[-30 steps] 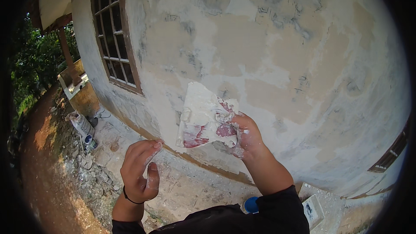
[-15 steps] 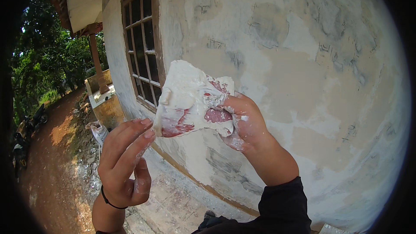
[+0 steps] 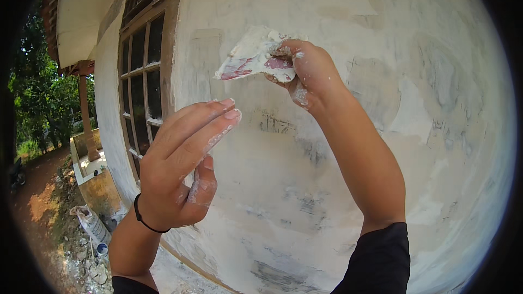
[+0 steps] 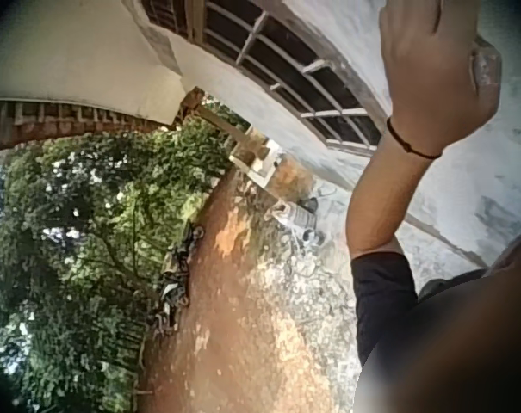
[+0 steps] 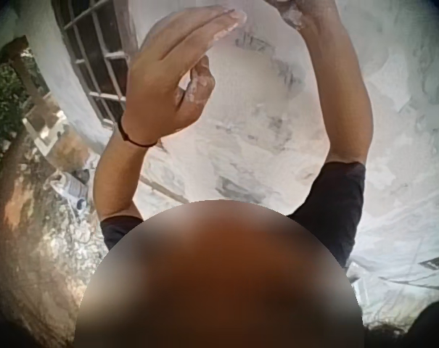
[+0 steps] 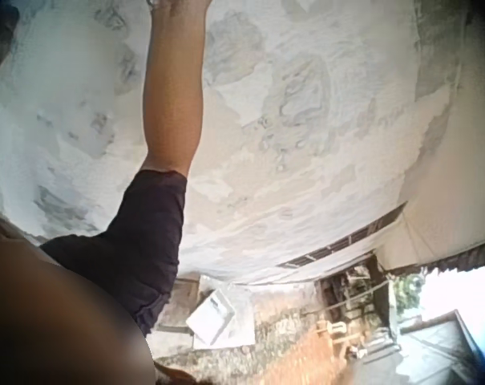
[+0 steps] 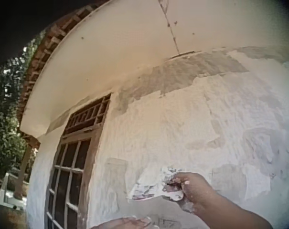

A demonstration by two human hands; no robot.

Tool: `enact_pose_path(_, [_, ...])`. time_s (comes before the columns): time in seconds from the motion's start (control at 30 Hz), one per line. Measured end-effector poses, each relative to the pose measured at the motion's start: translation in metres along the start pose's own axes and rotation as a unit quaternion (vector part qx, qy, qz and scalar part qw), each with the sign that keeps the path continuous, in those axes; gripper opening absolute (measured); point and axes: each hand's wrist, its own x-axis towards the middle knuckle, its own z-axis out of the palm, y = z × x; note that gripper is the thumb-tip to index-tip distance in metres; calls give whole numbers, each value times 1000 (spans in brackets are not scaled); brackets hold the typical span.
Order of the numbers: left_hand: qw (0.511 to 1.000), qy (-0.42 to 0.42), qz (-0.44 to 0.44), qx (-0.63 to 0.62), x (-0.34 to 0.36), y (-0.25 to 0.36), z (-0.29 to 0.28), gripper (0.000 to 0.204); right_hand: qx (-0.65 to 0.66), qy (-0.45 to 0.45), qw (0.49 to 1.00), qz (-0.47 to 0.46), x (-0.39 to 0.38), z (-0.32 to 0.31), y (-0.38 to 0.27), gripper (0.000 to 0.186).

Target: The person applies and smooths wall putty or plaster onto an exterior wall using a putty knife.

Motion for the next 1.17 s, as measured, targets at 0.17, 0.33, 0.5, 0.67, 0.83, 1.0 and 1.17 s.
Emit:
enact_pose_path(0.17, [996, 61, 37, -62, -25, -84, -3, 48, -219, 66, 963, -140, 77, 66, -6, 19])
enact_pose_path(0.33, [980, 112, 96, -131, -63, -175, -33, 41, -679, 220, 628, -310, 147, 152, 1, 29])
enact_pose_path(0.5, [969, 146, 136, -145, -81, -258, -58, 39, -751, 203, 336, -531, 233, 206, 27, 16])
enact_pose_path(0.67, [964, 165, 122, -170, -108, -319, -65, 39, -853, 198, 164, -453, 290, 238, 66, 18])
enact_pose_path(0.83, [962, 175, 112, -177, -135, -352, -62, 40, -854, 230, 149, -442, 311, 241, 81, 16])
enact_pose_path(1.0, [963, 179, 105, -175, -149, -364, -54, 40, -859, 237, 140, -432, 323, 243, 84, 21])
enact_pose_path(1.17, [957, 178, 112, -199, -151, -370, -38, 42, -934, 207, 115, -269, 321, 257, 88, 26])
